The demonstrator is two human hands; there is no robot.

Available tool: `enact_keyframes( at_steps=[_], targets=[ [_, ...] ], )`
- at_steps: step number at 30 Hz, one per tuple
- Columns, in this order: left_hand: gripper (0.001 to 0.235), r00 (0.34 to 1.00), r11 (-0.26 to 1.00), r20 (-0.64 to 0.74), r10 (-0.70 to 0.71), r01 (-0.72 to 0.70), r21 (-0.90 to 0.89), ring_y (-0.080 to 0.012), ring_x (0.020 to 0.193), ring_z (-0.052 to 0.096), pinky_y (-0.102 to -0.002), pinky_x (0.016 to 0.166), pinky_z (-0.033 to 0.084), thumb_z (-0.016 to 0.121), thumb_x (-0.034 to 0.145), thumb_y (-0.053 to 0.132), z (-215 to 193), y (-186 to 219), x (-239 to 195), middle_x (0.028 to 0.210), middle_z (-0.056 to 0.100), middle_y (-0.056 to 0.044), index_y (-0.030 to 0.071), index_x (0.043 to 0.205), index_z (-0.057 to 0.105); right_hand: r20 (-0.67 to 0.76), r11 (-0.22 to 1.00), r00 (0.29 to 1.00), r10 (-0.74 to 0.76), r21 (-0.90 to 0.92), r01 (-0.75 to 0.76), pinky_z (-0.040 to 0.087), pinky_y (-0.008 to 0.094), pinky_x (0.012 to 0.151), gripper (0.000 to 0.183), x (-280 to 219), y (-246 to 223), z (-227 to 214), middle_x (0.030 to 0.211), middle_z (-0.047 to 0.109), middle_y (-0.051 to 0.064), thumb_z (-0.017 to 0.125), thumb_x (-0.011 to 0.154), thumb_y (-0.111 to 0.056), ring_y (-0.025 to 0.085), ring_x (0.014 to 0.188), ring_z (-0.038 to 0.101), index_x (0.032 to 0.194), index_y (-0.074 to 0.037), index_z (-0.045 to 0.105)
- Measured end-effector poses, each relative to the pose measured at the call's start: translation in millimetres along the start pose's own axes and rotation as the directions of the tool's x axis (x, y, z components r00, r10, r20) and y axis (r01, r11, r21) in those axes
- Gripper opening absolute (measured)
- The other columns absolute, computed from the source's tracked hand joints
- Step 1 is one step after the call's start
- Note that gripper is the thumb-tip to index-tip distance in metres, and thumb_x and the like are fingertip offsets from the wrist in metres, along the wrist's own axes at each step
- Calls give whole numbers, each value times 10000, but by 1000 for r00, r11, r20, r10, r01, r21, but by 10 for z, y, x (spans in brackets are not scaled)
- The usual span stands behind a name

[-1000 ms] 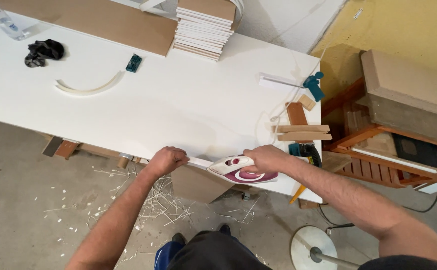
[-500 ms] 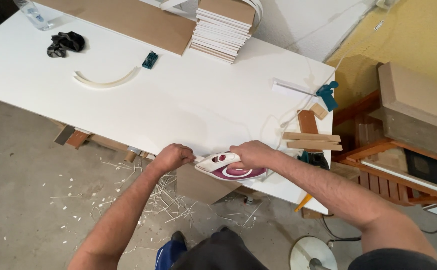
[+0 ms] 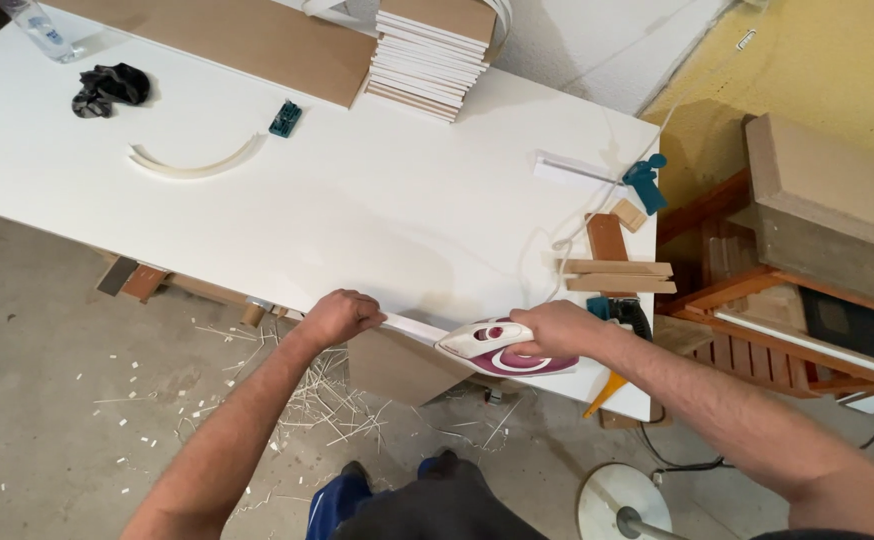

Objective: Applying heat-activated edge banding to the sides of wooden panels using a clothes iron.

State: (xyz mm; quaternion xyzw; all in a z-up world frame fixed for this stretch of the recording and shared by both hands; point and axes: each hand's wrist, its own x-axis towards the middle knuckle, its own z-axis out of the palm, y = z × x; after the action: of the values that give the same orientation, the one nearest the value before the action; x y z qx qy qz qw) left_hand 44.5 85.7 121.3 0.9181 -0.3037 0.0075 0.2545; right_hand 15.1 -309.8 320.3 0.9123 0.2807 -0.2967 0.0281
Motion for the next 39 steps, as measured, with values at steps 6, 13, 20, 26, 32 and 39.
enact_keyframes(
  at_steps=[6,13,20,26,32,39],
  targets=[
    [95,1000,1000,-3,11,-11,1,-223,965,747,-403,850,585,773,879,347,55,-16,-2,1030,798,57,254,870,790,-9,995,998,-64,-82,63,574,537,900,445,334,-214,-104,1013,746,133,563,926,-615,383,1009,720,1174,-246,547],
    [183,989,996,-141,-49,38,-78,-230,1181,678,-405,1017,530,822,844,302,-60,83,-153,1260,731,78,316,1024,801,-25,983,991,-131,-135,127,579,536,885,478,520,-379,-203,1023,747,144,550,929,-623,378,1006,727,1172,-212,542],
    [520,630,347,56,-774,497,-795,-344,1347,552,-457,1177,439,936,763,437,187,362,-617,1506,546,24,216,1105,611,2,991,996,-91,-99,91,579,527,869,453,389,-560,-356,988,752,145,556,941,-599,378,985,729,1126,-186,568],
    [243,657,274,-25,-754,279,-920,-262,1110,676,-448,1076,475,926,794,188,268,393,-534,1183,741,-132,42,892,758,-2,993,997,-78,-89,77,583,527,858,477,475,-494,-295,962,745,139,568,929,-636,374,972,730,1100,-190,563],
    [171,652,281,25,-758,360,-890,-106,838,599,-341,817,502,901,828,238,142,429,-542,857,760,19,117,887,797,-8,994,998,-65,-87,64,580,538,842,452,546,-581,-318,968,743,153,573,935,-599,391,970,727,1104,-180,560],
    [200,657,183,68,-751,306,-934,-69,701,418,-270,624,340,743,981,271,-81,564,-635,732,514,43,123,903,632,-28,990,995,-94,-112,90,579,549,847,469,685,-718,-389,970,742,156,579,919,-616,396,975,727,1110,-188,554]
  ],
)
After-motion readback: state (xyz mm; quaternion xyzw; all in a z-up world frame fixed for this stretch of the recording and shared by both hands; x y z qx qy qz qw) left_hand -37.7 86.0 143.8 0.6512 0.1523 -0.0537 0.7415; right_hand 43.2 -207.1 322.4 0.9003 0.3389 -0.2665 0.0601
